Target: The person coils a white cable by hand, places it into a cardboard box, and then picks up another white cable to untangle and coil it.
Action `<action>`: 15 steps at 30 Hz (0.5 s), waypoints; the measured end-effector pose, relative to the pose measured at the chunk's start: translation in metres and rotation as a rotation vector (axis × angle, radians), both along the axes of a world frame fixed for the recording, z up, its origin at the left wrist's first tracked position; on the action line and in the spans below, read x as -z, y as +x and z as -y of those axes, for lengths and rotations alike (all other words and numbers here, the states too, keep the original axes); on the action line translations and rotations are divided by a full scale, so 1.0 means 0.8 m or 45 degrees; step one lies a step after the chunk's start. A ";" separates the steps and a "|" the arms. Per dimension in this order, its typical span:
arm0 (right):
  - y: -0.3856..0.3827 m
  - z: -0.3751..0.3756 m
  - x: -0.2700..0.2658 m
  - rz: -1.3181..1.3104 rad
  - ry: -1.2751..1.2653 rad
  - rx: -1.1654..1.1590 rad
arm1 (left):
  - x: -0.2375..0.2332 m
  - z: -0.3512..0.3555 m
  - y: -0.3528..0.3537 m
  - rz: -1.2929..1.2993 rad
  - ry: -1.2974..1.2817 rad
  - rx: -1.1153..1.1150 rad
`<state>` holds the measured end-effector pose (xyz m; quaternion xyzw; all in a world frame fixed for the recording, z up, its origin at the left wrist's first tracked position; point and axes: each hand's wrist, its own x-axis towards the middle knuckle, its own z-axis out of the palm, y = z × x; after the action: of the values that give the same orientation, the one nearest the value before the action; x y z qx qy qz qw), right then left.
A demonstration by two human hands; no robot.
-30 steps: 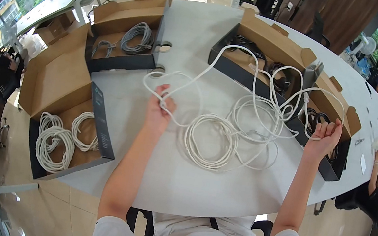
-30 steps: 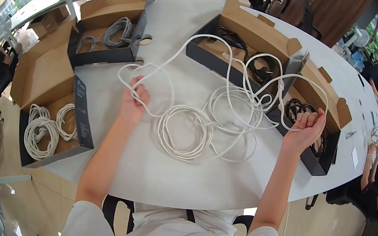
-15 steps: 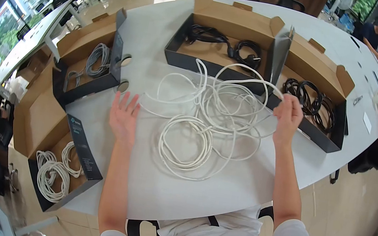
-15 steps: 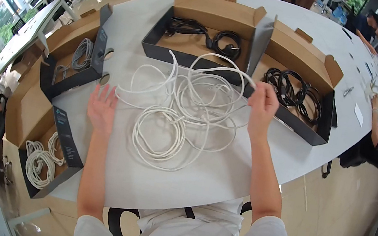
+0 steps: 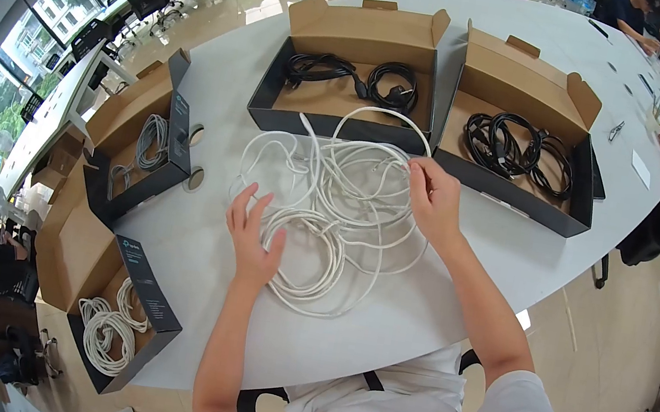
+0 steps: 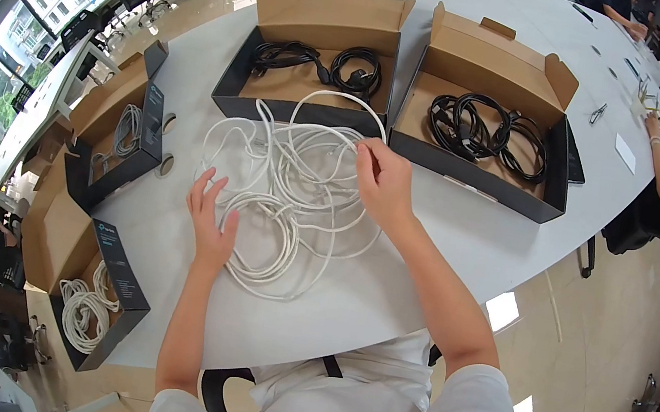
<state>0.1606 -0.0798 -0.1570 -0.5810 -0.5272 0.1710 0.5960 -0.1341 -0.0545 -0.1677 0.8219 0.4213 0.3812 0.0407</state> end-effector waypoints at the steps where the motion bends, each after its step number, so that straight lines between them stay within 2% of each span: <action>1: 0.000 0.000 0.001 -0.001 -0.003 -0.006 | 0.010 -0.007 -0.004 0.123 -0.065 -0.033; 5: -0.002 0.001 0.004 -0.021 -0.022 -0.031 | 0.042 -0.027 -0.018 0.456 -0.187 -0.225; 8: -0.006 -0.001 0.005 -0.021 -0.001 -0.041 | 0.039 -0.028 -0.018 0.483 -0.183 -0.224; 11: -0.009 0.002 0.006 -0.017 -0.008 -0.038 | 0.036 -0.028 -0.017 0.540 -0.319 -0.204; 15: -0.008 0.004 0.006 -0.019 -0.033 -0.017 | 0.039 -0.031 -0.021 0.543 -0.285 -0.160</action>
<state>0.1538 -0.0833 -0.1618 -0.5837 -0.5244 0.1862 0.5913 -0.1508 -0.0295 -0.1992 0.6854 0.4931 0.4987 0.1958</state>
